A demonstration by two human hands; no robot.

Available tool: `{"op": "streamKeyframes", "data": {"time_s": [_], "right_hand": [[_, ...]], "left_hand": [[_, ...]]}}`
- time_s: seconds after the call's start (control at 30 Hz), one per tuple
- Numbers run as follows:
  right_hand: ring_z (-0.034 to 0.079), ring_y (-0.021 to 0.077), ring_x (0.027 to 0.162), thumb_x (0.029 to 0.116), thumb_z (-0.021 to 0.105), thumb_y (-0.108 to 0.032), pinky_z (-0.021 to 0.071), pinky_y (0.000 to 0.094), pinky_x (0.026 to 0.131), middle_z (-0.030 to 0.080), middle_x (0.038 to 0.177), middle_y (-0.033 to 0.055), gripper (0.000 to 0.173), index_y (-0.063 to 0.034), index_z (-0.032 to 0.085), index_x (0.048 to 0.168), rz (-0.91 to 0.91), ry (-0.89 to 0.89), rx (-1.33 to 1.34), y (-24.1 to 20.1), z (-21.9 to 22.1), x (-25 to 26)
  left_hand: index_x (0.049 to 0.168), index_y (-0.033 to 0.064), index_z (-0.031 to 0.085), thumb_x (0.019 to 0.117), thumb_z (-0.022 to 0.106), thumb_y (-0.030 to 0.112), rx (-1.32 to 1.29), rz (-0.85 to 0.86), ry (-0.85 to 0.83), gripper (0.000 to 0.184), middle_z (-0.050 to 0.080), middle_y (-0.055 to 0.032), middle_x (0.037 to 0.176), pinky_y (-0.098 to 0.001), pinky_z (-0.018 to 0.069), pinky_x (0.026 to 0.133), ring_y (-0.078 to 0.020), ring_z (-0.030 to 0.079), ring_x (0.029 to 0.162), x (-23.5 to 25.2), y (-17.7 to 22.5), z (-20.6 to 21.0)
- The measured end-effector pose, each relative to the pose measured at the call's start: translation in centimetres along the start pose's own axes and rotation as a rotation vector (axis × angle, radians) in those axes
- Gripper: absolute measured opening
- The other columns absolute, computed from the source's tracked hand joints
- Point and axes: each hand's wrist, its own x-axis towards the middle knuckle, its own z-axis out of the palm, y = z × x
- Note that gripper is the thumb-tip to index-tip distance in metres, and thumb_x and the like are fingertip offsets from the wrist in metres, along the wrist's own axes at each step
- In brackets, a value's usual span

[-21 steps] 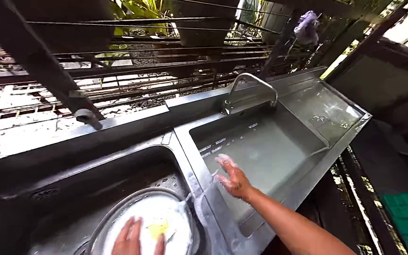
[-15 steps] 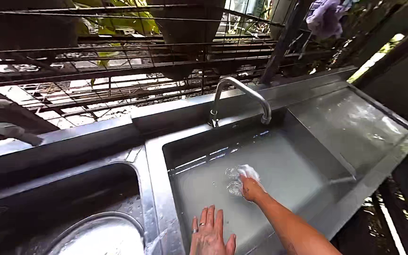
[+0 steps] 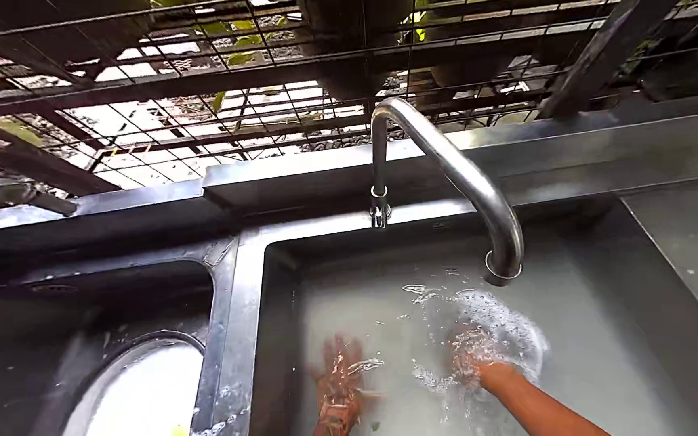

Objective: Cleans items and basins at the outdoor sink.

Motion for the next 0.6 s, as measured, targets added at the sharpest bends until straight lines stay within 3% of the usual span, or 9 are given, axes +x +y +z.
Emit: {"op": "streamKeyframes", "data": {"time_s": [0.07,0.1,0.17,0.23,0.33,0.4,0.43,0.5,0.6], "right_hand": [[0.034,0.0481,0.148,0.1021,0.055,-0.046,0.0219,0.0709,0.119,0.042,0.156,0.0288,0.067,0.0003,0.047,0.151,-0.033,-0.010,-0.037,-1.1,-0.6,-0.6],[0.030,0.0488,0.149,0.1045,0.053,-0.042,0.0197,0.0704,0.120,0.039,0.157,0.0302,0.066,0.0026,0.043,0.152,-0.024,-0.052,-0.023,-2.0,-0.6,-0.9],[0.030,0.0505,0.149,0.1044,0.056,-0.032,0.0211,0.0699,0.119,0.037,0.157,0.0330,0.062,0.0073,0.042,0.151,0.040,-0.150,-0.028,-2.5,0.1,0.4],[0.035,0.0497,0.147,0.1044,0.055,-0.029,0.0259,0.0696,0.118,0.040,0.155,0.0321,0.059,0.0060,0.044,0.150,0.046,-0.152,-0.057,-1.9,-0.4,1.4],[0.033,0.0446,0.149,0.1066,0.053,-0.024,0.0247,0.0631,0.122,0.040,0.157,0.0284,0.053,0.0044,0.044,0.150,-0.043,-0.132,-0.030,-0.2,-1.5,1.3],[0.037,0.0415,0.148,0.1041,0.056,-0.023,0.0259,0.0599,0.122,0.045,0.154,0.0265,0.049,0.0037,0.053,0.145,-0.106,-0.099,-0.027,0.9,-1.6,1.3],[0.045,0.0414,0.142,0.1035,0.055,-0.023,0.0315,0.0600,0.119,0.053,0.147,0.0268,0.043,0.0048,0.060,0.136,-0.138,-0.053,-0.017,1.4,-1.4,1.0],[0.062,0.0419,0.119,0.1042,0.049,-0.027,0.0458,0.0613,0.101,0.067,0.119,0.0269,0.038,0.0046,0.067,0.114,-0.147,0.062,0.048,1.7,-1.8,0.0],[0.066,0.0413,0.101,0.1053,0.045,-0.028,0.0485,0.0598,0.091,0.068,0.099,0.0258,0.039,0.0046,0.066,0.101,-0.154,0.195,0.178,1.5,-3.1,-3.9]], "left_hand": [[0.164,0.0210,0.029,0.0607,0.084,0.070,0.019,-0.028,-0.013,0.126,0.013,-0.0201,0.171,-0.0828,0.0136,0.111,-0.0479,0.006,0.157,0.2,0.3,-0.6],[0.164,0.0200,0.028,0.0630,0.083,0.070,0.025,-0.034,-0.029,0.125,0.012,-0.0203,0.171,-0.0819,0.0117,0.113,-0.0477,0.005,0.157,0.2,0.3,-0.5],[0.166,0.0141,0.016,0.0721,0.080,0.065,0.040,-0.010,-0.070,0.124,0.000,-0.0270,0.170,-0.0831,0.0085,0.112,-0.0519,-0.003,0.156,0.4,0.2,-0.3],[0.166,0.0099,0.012,0.0770,0.081,0.051,0.026,-0.012,-0.076,0.120,-0.002,-0.0291,0.169,-0.0834,0.0135,0.111,-0.0536,-0.003,0.155,0.1,0.8,-0.4],[0.162,0.0058,0.027,0.0902,0.070,0.031,-0.008,-0.016,-0.086,0.087,0.020,-0.0250,0.168,-0.0702,0.0269,0.116,-0.0475,0.018,0.155,-0.9,2.2,-1.7],[0.159,0.0089,0.037,0.0922,0.066,0.042,-0.103,0.030,-0.117,0.080,0.033,-0.0223,0.164,-0.0662,0.0281,0.118,-0.0437,0.028,0.152,-1.5,3.0,-2.6],[0.160,0.0123,0.036,0.0925,0.065,0.049,-0.145,0.064,-0.155,0.082,0.035,-0.0226,0.163,-0.0650,0.0299,0.118,-0.0439,0.031,0.151,-1.8,3.5,-2.9],[0.163,0.0175,0.030,0.0916,0.067,0.053,-0.226,0.140,-0.206,0.087,0.036,-0.0227,0.162,-0.0638,0.0279,0.119,-0.0438,0.033,0.150,-2.2,4.5,-3.2],[0.164,0.0198,0.026,0.0873,0.072,0.055,-0.300,0.269,-0.211,0.096,0.031,-0.0195,0.165,-0.0615,0.0254,0.121,-0.0395,0.029,0.152,-2.4,6.9,-3.3]]}}
